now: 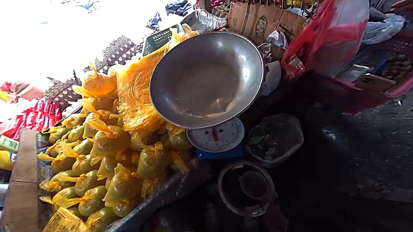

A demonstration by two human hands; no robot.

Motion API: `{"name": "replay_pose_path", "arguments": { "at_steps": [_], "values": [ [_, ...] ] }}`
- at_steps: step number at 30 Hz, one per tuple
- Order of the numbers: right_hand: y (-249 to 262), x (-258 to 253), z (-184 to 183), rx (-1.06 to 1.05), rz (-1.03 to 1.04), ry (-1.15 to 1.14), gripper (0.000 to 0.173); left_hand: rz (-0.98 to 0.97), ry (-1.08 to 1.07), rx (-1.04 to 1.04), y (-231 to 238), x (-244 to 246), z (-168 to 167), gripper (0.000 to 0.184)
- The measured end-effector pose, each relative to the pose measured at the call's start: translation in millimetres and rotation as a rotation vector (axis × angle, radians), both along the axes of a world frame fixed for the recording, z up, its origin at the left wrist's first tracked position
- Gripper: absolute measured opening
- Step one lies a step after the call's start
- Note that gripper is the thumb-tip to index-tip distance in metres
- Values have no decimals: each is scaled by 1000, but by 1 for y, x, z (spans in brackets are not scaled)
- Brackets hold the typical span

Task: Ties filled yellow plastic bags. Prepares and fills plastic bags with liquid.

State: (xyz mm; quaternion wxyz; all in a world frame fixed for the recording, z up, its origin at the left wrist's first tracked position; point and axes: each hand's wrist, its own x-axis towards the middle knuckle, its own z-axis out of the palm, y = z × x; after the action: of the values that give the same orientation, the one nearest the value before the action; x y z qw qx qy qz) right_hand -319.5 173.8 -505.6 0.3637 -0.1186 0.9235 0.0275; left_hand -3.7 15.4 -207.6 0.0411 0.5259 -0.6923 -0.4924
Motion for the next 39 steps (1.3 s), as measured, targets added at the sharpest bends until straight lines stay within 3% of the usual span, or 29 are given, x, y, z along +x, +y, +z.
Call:
{"name": "replay_pose_path", "arguments": {
  "at_steps": [3, 6, 8, 13, 17, 19, 22, 26, 32, 36, 39],
  "values": [
    [-1, -9, 1, -43, -81, 23, 82, -395, -31, 185, -4, -28, -1, 56],
    [2, -23, 2, -56, -140, 17, 97, -848, 11, 317, 17, -90, -3, 89],
    [5, -34, -3, -109, -95, -40, 102, -1066, 74, 388, 37, -134, -5, 102],
    [7, -55, 14, -58, -34, -62, 76, -1333, 232, 541, 81, -190, -4, 98],
    [5, -68, 17, -83, -9, -29, 71, -1367, 200, 593, 83, -184, -7, 93],
    [3, -74, 9, -113, 74, -32, 68, -1347, 199, 623, 75, -172, -12, 74],
    [2, -79, -1, -141, 138, -3, 49, -1328, 182, 688, 71, -147, -21, 50],
    [1, -99, -5, -174, 217, 11, 35, -1282, 151, 694, 60, -119, -30, 53],
    [7, -109, -9, -311, 484, -39, 47, -1164, 72, 653, 21, -94, -17, 45],
    [-27, -87, -9, -532, 426, -221, 54, -1038, 61, 635, -9, -71, -14, 45],
    [-71, -76, -30, -364, 466, -408, 56, -978, 14, 688, -19, -58, -25, 45]
  ]
}}
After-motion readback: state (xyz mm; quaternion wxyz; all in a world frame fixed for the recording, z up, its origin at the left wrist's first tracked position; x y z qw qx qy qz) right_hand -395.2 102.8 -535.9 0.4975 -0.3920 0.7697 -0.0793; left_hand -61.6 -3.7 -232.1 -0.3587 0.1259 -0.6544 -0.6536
